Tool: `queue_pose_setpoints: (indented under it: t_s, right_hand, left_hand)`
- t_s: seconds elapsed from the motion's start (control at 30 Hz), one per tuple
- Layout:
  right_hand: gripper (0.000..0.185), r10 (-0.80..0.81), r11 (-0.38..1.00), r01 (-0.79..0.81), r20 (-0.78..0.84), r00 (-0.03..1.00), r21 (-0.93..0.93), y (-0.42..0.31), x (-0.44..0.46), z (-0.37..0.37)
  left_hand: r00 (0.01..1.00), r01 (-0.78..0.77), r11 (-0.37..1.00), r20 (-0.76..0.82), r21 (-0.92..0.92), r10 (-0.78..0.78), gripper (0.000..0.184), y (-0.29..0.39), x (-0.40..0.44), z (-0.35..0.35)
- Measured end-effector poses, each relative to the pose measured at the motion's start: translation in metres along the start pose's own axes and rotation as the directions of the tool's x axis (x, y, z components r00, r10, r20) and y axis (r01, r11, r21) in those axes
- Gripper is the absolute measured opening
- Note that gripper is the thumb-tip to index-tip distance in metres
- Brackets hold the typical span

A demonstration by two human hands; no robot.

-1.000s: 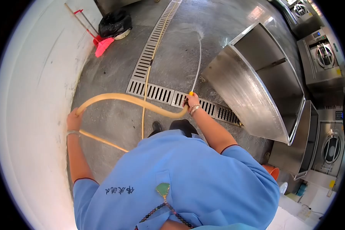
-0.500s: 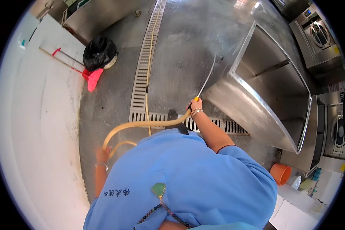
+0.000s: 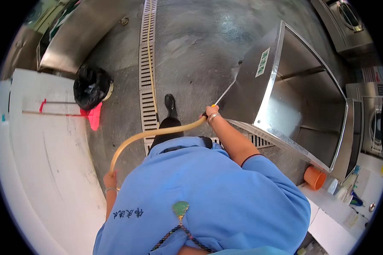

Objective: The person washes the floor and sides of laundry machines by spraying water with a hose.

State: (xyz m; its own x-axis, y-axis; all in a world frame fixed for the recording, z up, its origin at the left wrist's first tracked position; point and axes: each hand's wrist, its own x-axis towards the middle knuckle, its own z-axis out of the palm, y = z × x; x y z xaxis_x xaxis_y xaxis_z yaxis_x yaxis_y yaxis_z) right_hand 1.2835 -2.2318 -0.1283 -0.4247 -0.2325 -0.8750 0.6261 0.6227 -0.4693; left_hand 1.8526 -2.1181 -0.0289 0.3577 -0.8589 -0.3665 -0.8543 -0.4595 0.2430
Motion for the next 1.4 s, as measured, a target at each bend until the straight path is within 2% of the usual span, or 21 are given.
queue_pose_setpoints:
  t_s: [0.03,0.07,0.13,0.17,0.23,0.27,0.3,0.37,0.4,0.43,0.5,0.6,0.63,0.67,0.73,0.9,0.97,1.03,1.27,1.37,1.4]
  right_hand:
    - [0.040,-0.025,0.999,0.025,-0.008,1.000,-0.033,-0.009,0.005,0.010]
    - [0.040,-0.023,1.000,0.023,-0.021,0.999,-0.016,-0.017,0.008,0.019]
    - [0.043,-0.110,0.961,0.122,0.064,0.992,-0.246,-0.039,0.018,0.046]
    - [0.043,-0.124,0.964,0.135,0.062,0.990,-0.229,-0.054,0.026,0.064]
    - [0.047,-0.382,0.815,0.383,0.095,0.919,-0.435,-0.069,0.084,0.091]
    - [0.053,-0.490,0.765,0.501,0.141,0.861,-0.404,-0.073,0.125,0.106]
    - [0.053,-0.487,0.765,0.497,0.137,0.863,-0.409,-0.103,0.107,0.118]
    - [0.059,-0.268,0.911,0.347,0.319,0.909,-0.222,-0.201,0.036,0.140]
    - [0.064,-0.259,0.913,0.348,0.356,0.898,-0.214,-0.228,0.033,0.152]
    - [0.064,-0.256,0.912,0.347,0.359,0.898,-0.219,-0.247,0.038,0.162]
    - [0.067,-0.191,0.959,0.263,0.447,0.874,-0.103,-0.279,0.049,0.178]
    - [0.067,-0.148,0.976,0.208,0.495,0.856,-0.068,-0.329,0.070,0.185]
    - [0.066,-0.128,0.984,0.173,0.498,0.858,-0.046,-0.344,0.083,0.186]
    - [0.062,-0.092,0.989,0.136,0.457,0.884,-0.063,-0.362,0.094,0.186]
    - [0.060,-0.079,0.987,0.129,0.427,0.901,-0.091,-0.398,0.128,0.184]
    - [0.056,0.004,0.950,0.124,0.407,0.914,-0.288,-0.510,0.202,0.190]
    - [0.058,0.038,0.931,0.137,0.460,0.887,-0.339,-0.557,0.220,0.200]
    - [0.059,0.043,0.882,0.244,0.584,0.810,-0.403,-0.614,0.233,0.217]
    - [0.065,-0.261,0.905,0.399,0.545,0.797,-0.150,-0.733,0.265,0.235]
    - [0.069,-0.227,0.906,0.385,0.565,0.793,-0.176,-0.761,0.285,0.232]
    - [0.052,-0.237,0.912,0.376,0.537,0.810,-0.164,-0.763,0.296,0.231]
  left_hand:
    - [0.998,-0.055,0.993,-0.031,0.102,0.059,0.036,0.004,0.025,-0.009]
    - [0.997,-0.076,0.991,-0.023,0.107,0.079,0.036,0.009,0.050,-0.015]
    - [0.999,-0.046,0.996,-0.003,0.072,0.046,0.035,0.022,0.107,-0.023]
    - [0.998,-0.066,0.996,-0.012,0.067,0.067,0.035,0.040,0.142,-0.030]
    - [0.973,-0.230,0.921,0.047,0.314,0.227,0.036,0.098,0.193,-0.053]
    - [0.980,-0.199,0.945,0.032,0.261,0.197,0.037,0.131,0.216,-0.068]
    - [0.985,-0.169,0.964,0.015,0.204,0.170,0.037,0.164,0.244,-0.078]
    - [0.954,-0.286,0.916,-0.007,0.283,0.300,0.033,0.207,0.311,-0.095]
    - [0.957,-0.286,0.930,0.028,0.233,0.287,0.032,0.249,0.327,-0.112]
    - [0.960,-0.281,0.942,0.062,0.184,0.275,0.031,0.289,0.342,-0.128]
    - [0.870,-0.474,0.856,-0.043,0.206,0.492,0.033,0.324,0.388,-0.130]
    - [0.853,-0.522,0.849,0.041,0.077,0.520,0.036,0.405,0.416,-0.121]
    - [0.849,-0.527,0.834,0.053,0.163,0.526,0.033,0.419,0.428,-0.101]
    - [0.813,-0.582,0.805,0.045,0.116,0.581,0.031,0.416,0.449,-0.070]
    - [0.886,-0.432,0.902,0.173,-0.023,0.429,0.028,0.465,0.429,-0.046]
    - [0.930,-0.321,0.942,0.152,-0.102,0.333,0.023,0.531,0.415,0.017]
    - [0.956,-0.223,0.966,0.163,-0.130,0.242,0.024,0.573,0.402,0.028]
    - [0.950,-0.254,0.966,0.177,-0.053,0.259,0.024,0.610,0.415,0.037]
    - [0.969,-0.223,0.975,0.113,0.014,0.220,0.030,0.697,0.441,0.042]
    - [0.979,-0.160,0.987,0.128,0.024,0.156,0.033,0.744,0.465,0.028]
    - [0.980,-0.158,0.987,0.121,0.005,0.156,0.034,0.758,0.479,0.022]
